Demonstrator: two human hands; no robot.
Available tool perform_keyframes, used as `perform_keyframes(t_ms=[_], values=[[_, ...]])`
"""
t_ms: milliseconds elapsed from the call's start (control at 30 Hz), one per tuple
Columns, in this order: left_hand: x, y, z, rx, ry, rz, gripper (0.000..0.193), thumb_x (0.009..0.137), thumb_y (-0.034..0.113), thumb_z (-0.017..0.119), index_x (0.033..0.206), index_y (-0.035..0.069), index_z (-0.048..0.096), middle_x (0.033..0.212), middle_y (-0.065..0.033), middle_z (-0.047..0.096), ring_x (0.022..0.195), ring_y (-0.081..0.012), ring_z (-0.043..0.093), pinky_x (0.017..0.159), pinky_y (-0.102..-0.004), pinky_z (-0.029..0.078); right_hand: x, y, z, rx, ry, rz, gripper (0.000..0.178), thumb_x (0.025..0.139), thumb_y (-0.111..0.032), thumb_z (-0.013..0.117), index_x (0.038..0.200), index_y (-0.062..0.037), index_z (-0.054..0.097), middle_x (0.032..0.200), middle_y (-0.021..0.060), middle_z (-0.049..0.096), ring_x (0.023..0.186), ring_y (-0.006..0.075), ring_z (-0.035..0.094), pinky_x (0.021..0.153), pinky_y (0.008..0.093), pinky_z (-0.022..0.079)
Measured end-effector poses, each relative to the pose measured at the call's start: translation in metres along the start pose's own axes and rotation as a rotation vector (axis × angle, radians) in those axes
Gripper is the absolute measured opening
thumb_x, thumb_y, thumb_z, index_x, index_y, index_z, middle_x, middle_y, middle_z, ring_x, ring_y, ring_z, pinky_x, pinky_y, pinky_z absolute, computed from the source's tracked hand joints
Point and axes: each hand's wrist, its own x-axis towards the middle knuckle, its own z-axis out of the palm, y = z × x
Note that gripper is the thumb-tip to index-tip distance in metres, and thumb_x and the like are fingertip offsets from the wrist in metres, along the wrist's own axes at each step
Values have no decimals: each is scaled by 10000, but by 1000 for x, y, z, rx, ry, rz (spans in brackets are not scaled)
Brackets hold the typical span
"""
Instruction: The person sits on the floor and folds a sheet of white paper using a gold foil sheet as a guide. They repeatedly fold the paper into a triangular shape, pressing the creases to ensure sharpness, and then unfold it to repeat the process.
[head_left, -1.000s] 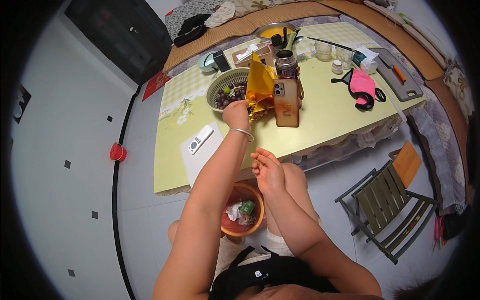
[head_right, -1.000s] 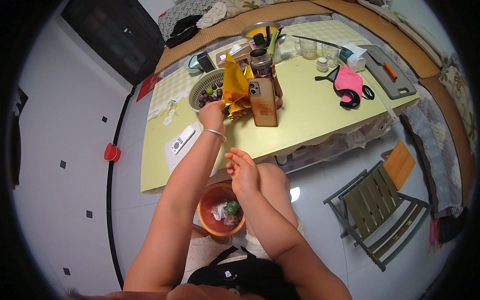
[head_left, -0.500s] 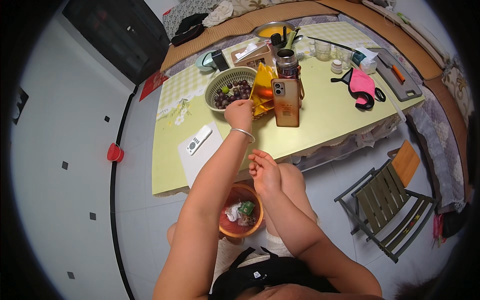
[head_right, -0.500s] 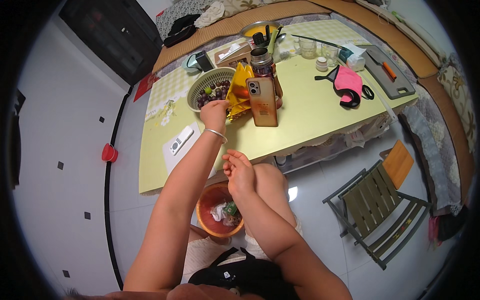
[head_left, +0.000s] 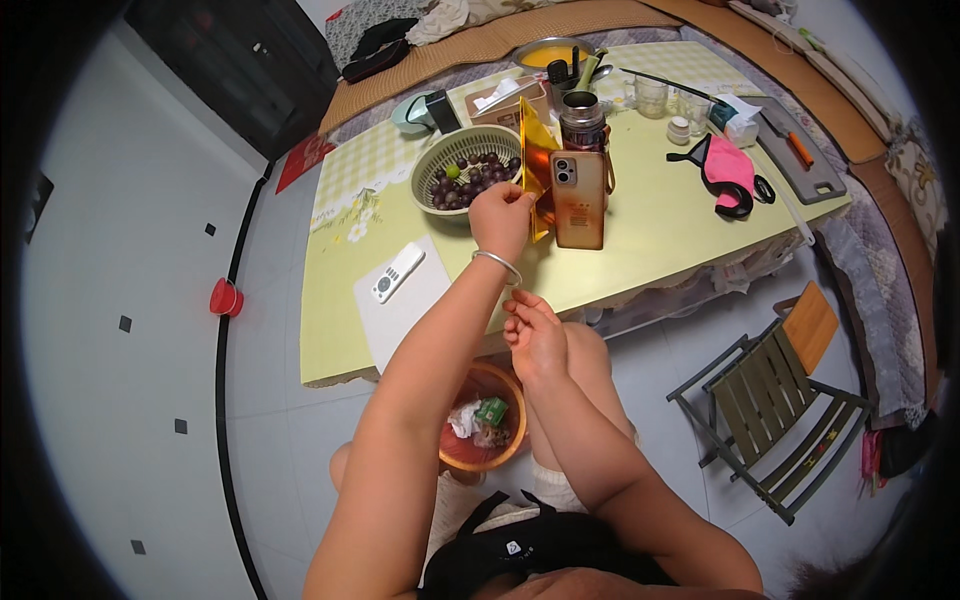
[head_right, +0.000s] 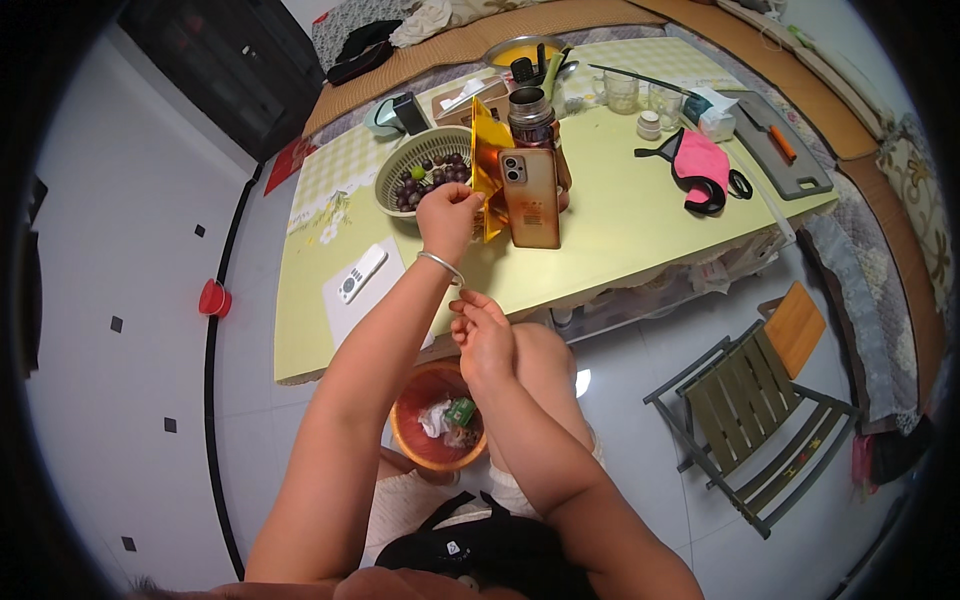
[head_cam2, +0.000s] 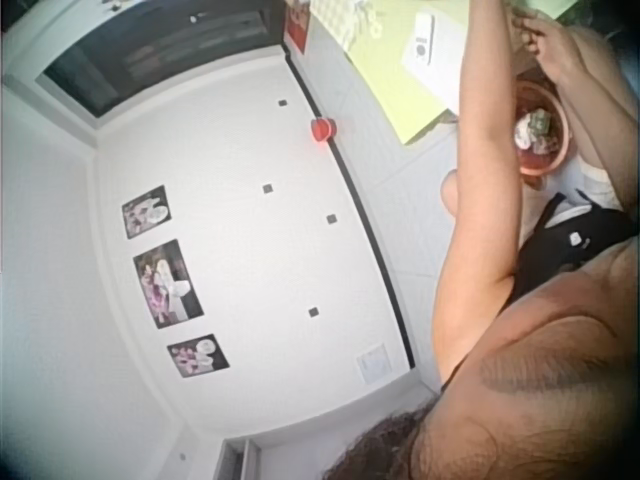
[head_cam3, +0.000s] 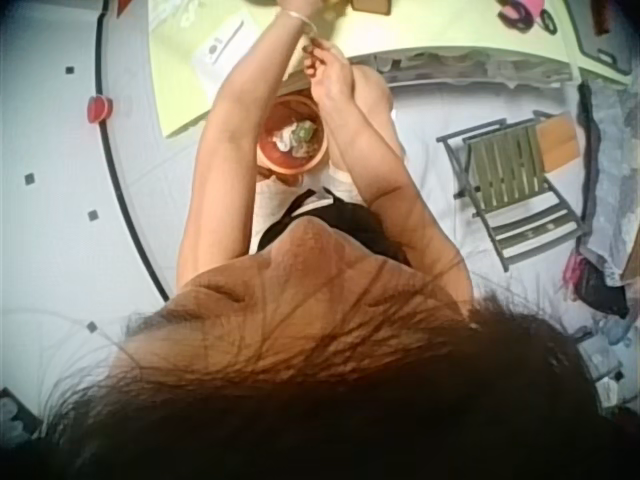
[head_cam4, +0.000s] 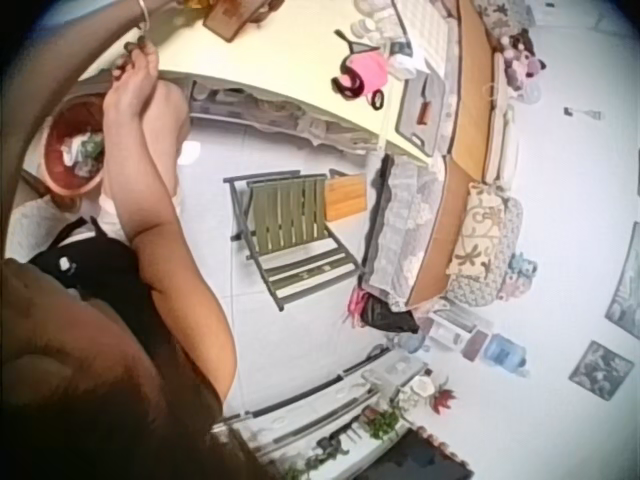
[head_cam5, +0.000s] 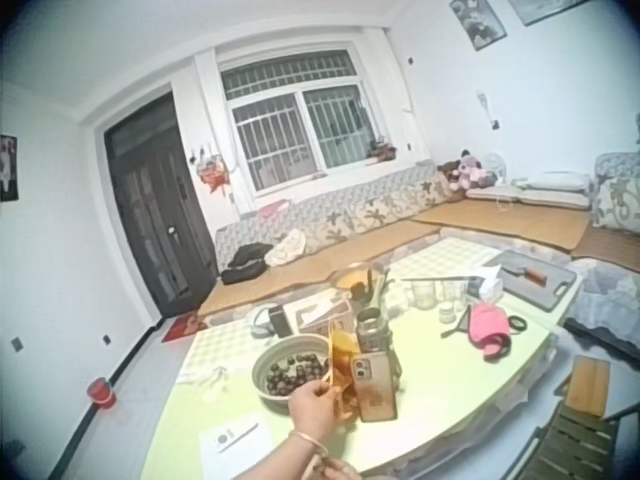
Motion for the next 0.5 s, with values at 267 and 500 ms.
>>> perform_keyframes(t_ms=[267,500], values=[[6,10,-2,240,-259,-58,230,706,234,821,724,19,740,649,-155,672,578,-284,641,587,-375,506,2,1,-1,-9,1,3,218,921,-14,529,1135,-1,570,924,98,654,669,124,550,581,238,403],[-9,0,-11,306,-252,-11,394,782,380,764,694,1,703,646,-172,654,559,-336,619,577,-418,492,2,-3,-3,22,3,-1,211,930,-15,523,1137,3,567,933,101,653,664,127,551,571,233,399]])
